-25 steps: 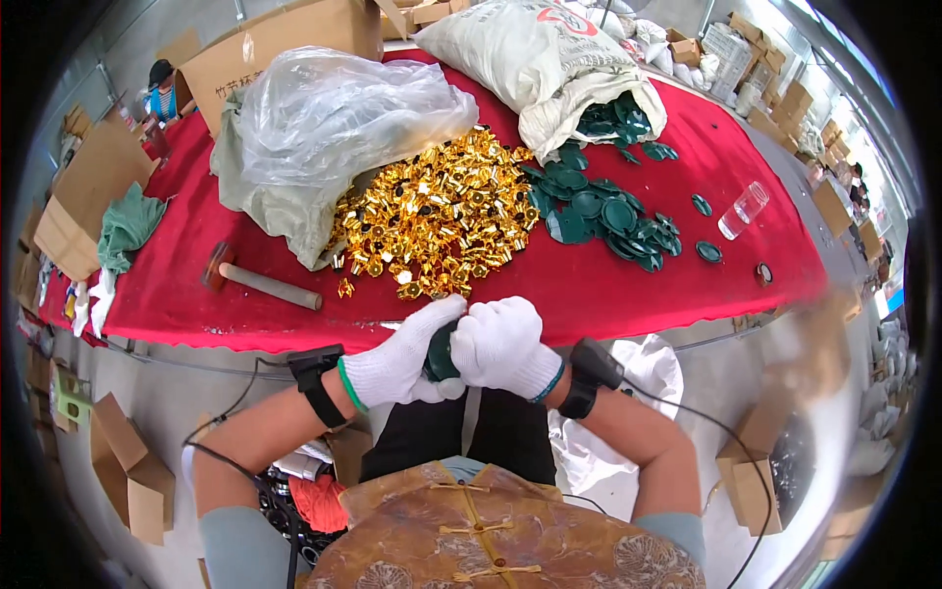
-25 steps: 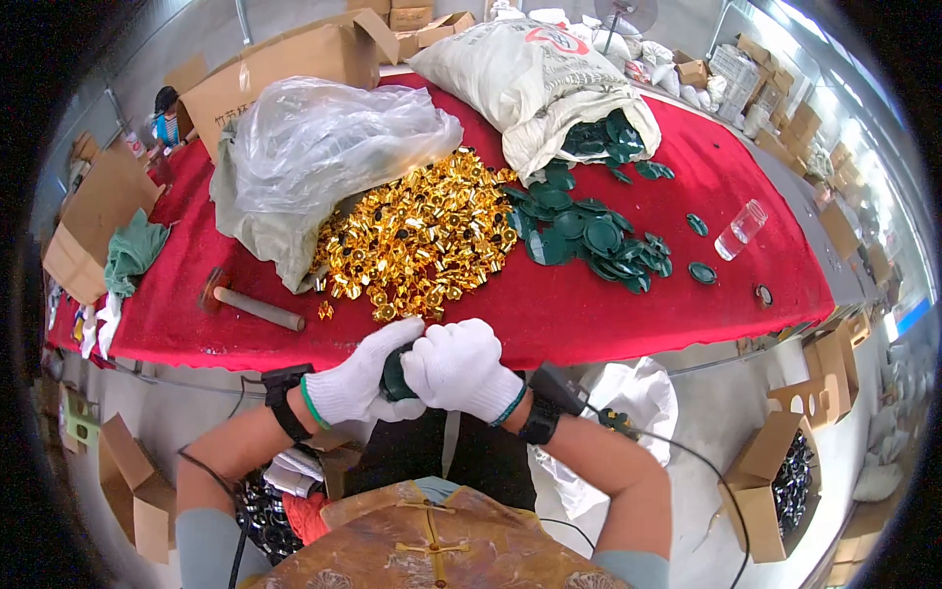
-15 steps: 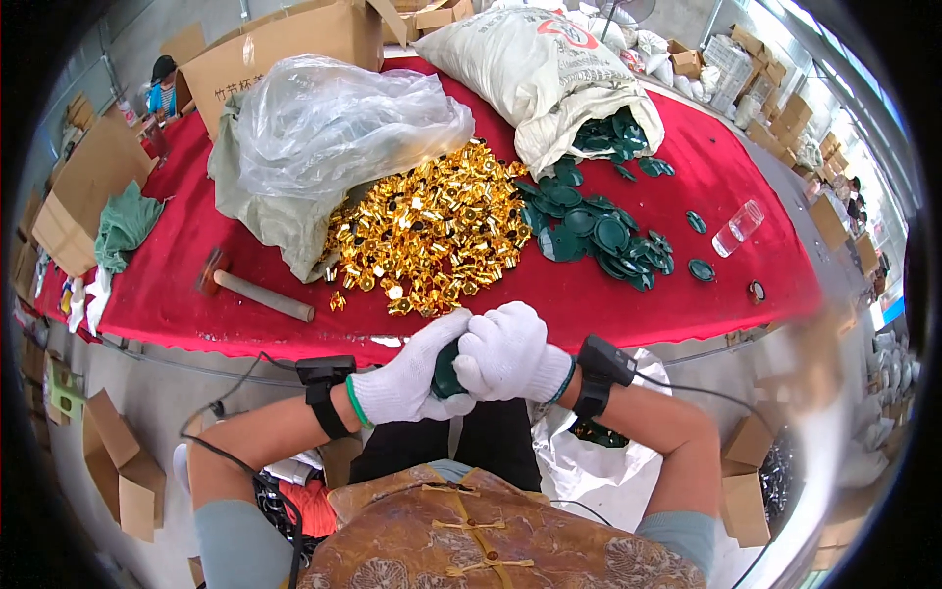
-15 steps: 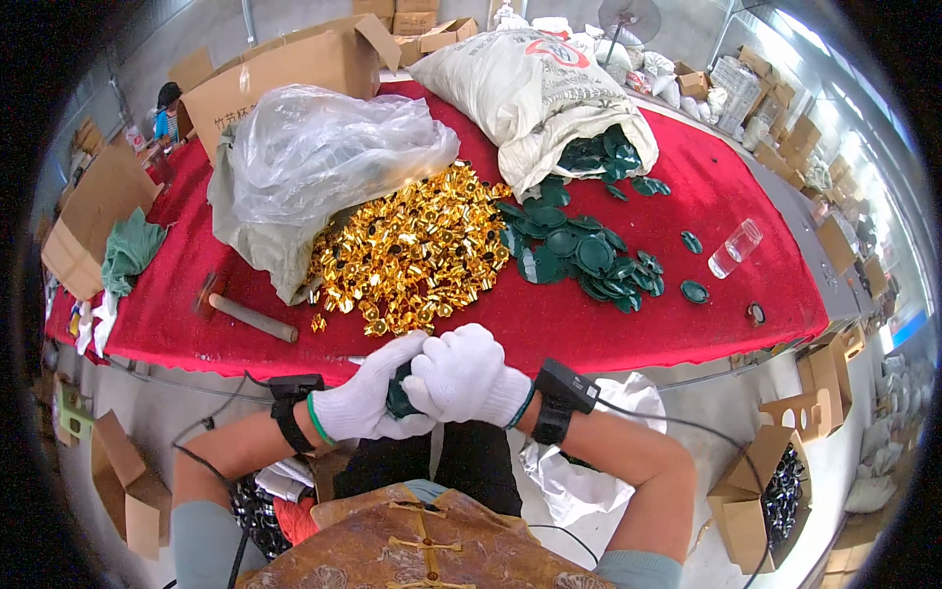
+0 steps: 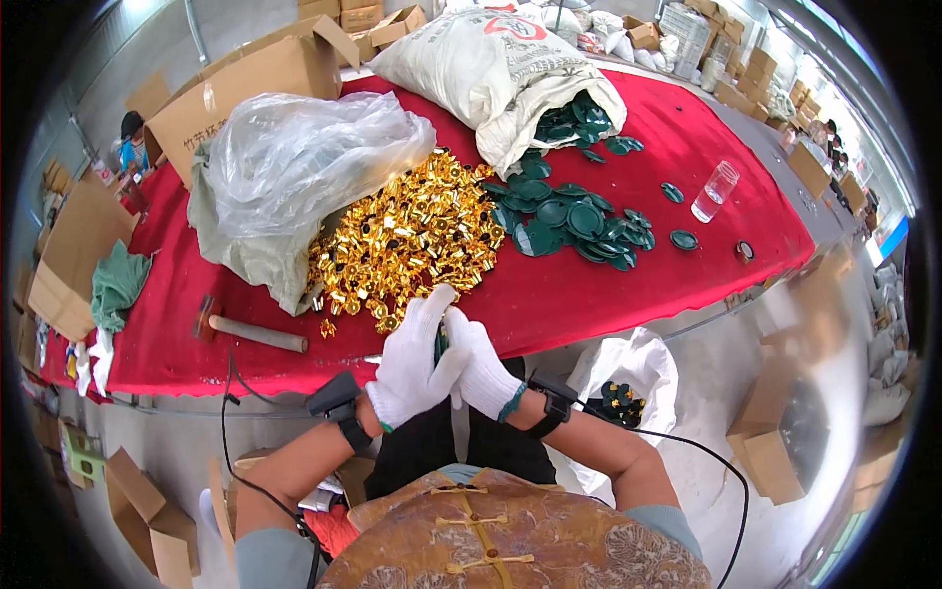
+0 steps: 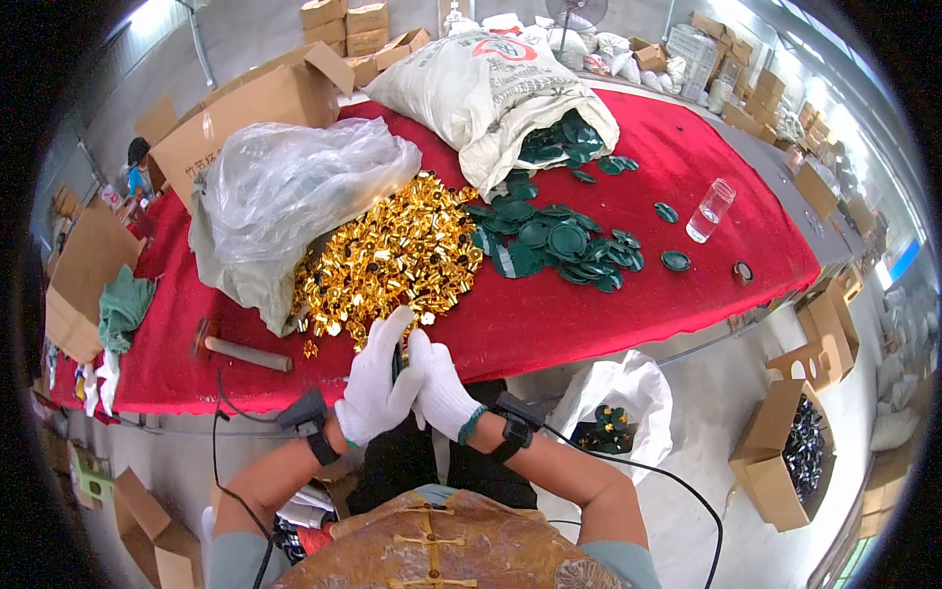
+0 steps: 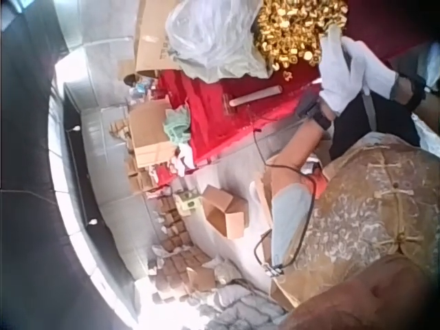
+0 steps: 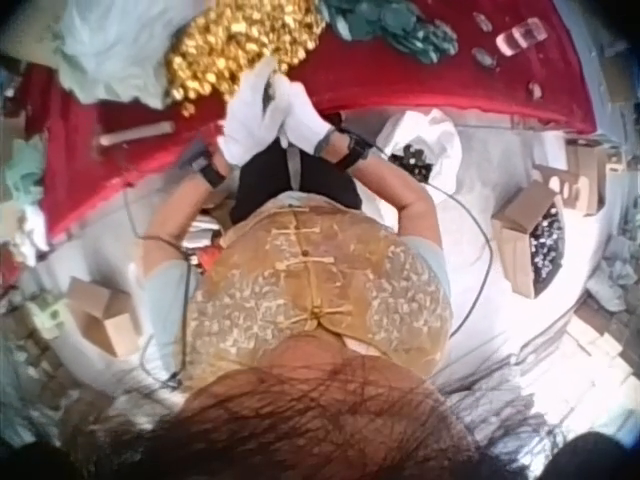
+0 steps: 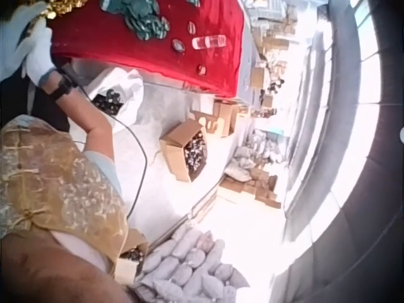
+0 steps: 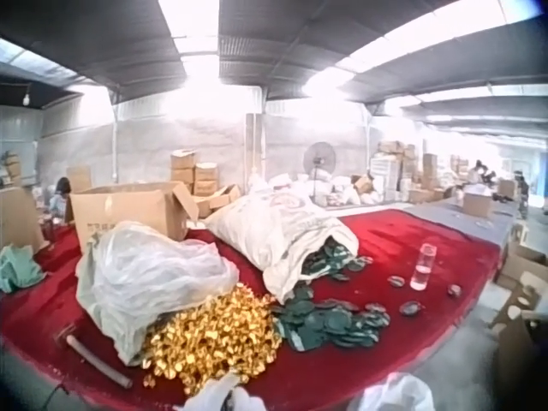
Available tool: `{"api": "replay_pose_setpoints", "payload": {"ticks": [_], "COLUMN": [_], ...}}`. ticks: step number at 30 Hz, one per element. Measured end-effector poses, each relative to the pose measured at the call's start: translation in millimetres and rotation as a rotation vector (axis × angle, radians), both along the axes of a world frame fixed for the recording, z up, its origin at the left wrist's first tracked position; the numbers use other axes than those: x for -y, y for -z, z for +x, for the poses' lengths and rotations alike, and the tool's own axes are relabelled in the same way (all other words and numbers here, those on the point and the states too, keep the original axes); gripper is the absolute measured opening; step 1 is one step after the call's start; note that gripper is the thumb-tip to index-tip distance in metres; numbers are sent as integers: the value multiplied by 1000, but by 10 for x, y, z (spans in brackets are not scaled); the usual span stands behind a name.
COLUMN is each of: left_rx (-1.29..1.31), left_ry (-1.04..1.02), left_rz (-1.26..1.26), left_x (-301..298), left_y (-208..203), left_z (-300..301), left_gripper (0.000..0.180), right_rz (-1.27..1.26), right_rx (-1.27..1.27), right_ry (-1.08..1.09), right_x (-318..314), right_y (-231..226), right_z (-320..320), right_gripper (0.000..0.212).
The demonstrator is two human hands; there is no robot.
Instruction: Manually assembling gold-colored decorative caps onto green plastic base components at an assembly table.
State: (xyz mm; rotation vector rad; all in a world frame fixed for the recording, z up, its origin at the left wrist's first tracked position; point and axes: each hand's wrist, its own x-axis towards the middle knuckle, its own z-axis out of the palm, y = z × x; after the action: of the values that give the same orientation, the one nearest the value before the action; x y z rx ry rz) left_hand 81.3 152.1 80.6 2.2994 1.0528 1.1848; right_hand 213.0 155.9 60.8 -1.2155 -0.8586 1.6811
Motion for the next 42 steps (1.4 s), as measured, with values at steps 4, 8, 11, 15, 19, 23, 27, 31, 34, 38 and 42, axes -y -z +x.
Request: {"api": "replay_pose_setpoints", "payload": {"ticks": [4, 8, 11, 15, 19, 23, 27, 31, 34, 38, 42], "left_rx": [124, 835, 1043, 996, 653, 668, 402, 341, 209, 140, 73], "left_ry": [103, 208, 232, 92, -80, -89, -176, -117, -88, 34, 93], "left_rz": [-66, -452, -542, -455, -304, -252, -152, -26, 34, 101, -34], "left_x": [109, 355, 404, 425, 464, 479, 463, 434, 415, 315, 258], "left_y": [4, -61, -153, -54, -18, 16, 74, 79, 180, 283, 364], "left_z": [-50, 144, 208, 237, 223, 213, 142, 1, -154, -246, -151], "left_gripper": [83, 70, 75, 72, 80, 64, 44, 41, 45, 69, 66], "right_rz": [799, 1127, 1202, 1289, 1275, 1270, 1253, 1191, 1119, 950, 210], "right_rx": [481, 768, 699, 741, 704, 712, 717, 649, 540, 731, 300], "right_ry": [181, 209, 240, 257, 294, 286, 254, 196, 217, 61, 8], "right_x": [-16, 128, 97, 102, 121, 142, 180, 260, 350, 447, 468], "right_y": [168, -130, -85, -107, -29, -49, -6, -4, 40, 114, 331], "right_z": [47, 140, 115, 93, 60, 58, 85, 36, -52, -47, -51], "right_gripper": [32, 32, 23, 13, 13, 14, 14, 12, 12, 20, 29]}}
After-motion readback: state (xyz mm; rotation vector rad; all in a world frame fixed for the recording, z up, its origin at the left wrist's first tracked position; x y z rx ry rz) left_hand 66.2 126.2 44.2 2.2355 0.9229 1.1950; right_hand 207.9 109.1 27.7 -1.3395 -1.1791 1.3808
